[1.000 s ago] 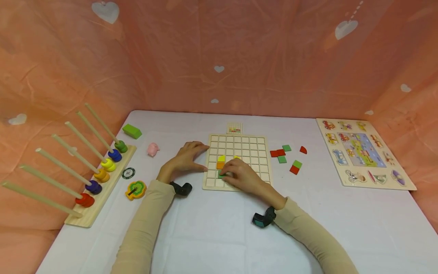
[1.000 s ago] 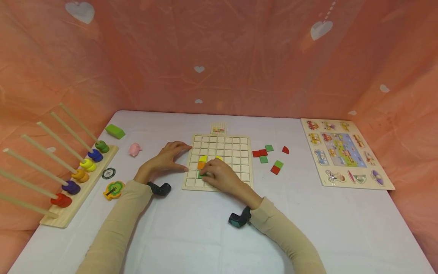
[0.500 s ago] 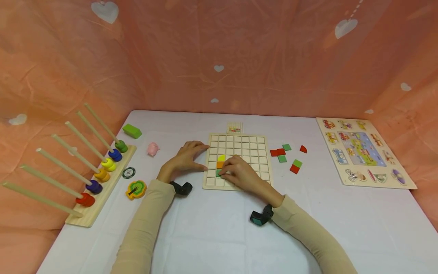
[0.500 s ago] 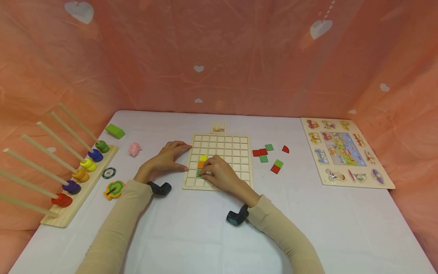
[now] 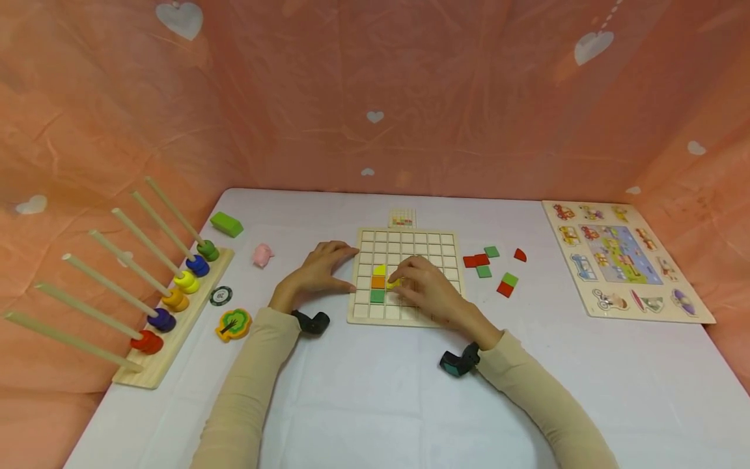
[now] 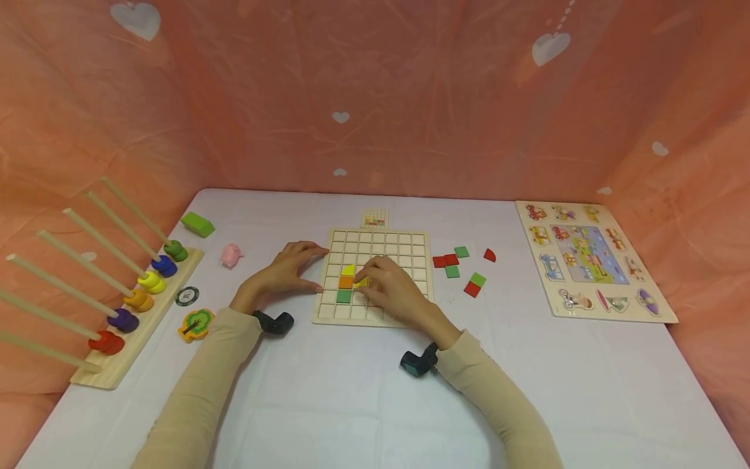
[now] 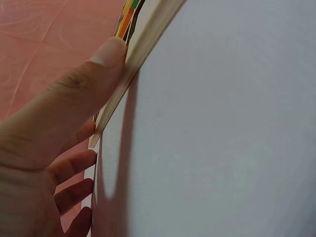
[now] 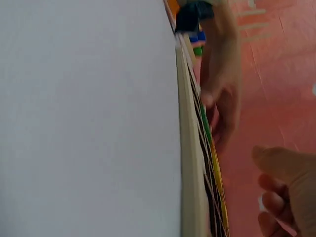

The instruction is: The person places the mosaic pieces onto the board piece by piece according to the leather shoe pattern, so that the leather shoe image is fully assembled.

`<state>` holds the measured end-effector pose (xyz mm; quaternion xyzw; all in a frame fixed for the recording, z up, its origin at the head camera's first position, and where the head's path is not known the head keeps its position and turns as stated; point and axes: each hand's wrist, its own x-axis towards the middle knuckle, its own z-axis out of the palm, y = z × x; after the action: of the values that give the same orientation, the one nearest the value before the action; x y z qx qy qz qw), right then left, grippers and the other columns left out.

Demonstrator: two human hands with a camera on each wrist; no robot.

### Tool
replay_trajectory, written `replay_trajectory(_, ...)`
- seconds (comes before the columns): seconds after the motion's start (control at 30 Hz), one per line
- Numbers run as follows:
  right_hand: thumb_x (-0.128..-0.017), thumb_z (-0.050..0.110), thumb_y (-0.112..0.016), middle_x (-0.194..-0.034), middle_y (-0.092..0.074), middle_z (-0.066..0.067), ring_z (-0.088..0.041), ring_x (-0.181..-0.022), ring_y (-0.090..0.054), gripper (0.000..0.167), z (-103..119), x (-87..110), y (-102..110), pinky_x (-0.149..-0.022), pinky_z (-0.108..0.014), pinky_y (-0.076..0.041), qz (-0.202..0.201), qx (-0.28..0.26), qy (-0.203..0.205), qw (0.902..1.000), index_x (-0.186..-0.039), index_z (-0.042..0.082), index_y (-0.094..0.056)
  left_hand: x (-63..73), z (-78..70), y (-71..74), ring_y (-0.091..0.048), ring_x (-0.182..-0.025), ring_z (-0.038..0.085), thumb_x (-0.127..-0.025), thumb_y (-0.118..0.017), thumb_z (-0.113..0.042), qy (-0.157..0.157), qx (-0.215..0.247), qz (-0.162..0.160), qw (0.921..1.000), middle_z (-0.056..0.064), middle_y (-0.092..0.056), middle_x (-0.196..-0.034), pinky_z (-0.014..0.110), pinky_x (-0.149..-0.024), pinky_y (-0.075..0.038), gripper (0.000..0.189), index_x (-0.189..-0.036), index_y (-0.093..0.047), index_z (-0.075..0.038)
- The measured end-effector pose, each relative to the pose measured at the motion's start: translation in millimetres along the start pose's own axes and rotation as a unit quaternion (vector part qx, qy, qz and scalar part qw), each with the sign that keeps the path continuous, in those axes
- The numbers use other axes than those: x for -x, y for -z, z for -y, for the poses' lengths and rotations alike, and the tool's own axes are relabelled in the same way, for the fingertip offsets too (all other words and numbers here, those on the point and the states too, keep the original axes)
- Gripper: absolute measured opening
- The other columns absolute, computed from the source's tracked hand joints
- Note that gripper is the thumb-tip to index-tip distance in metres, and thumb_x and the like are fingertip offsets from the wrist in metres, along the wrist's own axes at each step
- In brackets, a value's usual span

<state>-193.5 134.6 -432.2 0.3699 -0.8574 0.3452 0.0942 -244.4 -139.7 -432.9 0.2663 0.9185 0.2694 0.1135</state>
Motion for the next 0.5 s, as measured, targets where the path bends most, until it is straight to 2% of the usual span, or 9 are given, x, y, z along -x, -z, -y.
replay_trajectory(0.2, -0.079, 0.003, -0.072, -0.099, -0.06, -0.006, -0.022, -0.091, -0.053, 0.016, -26.6, 14.5, 34.3, -0.072, -0.036, -0.05, -0.052, 0.008, -0.009, 0.9986, -0.095, 0.004, -0.069, -0.5, -0.3, -0.4, -0.023, -0.132, 0.028, -0.072, -0.078, -0.041, 0.005, 0.0, -0.002, 1.0, 0.01, -0.034, -0.143, 0.049, -0.107, -0.02, 0.081, -0.141, -0.042, -0.017)
replay_trajectory(0.5, -0.078, 0.0, -0.072, -0.101, -0.062, -0.01, -0.025, -0.09, -0.057, 0.023, -59.9, 46.7, 81.1, -0.075, -0.04, -0.048, -0.085, 0.056, -0.089, 0.9908, -0.1, 0.004, -0.068, -2.2, 0.9, -1.1, -0.023, -0.132, 0.029, -0.072, -0.077, -0.042, 0.009, -0.007, -0.001, 0.9999, 0.01, -0.033, -0.144, 0.049, -0.107, -0.02, 0.081, -0.141, -0.042, -0.018)
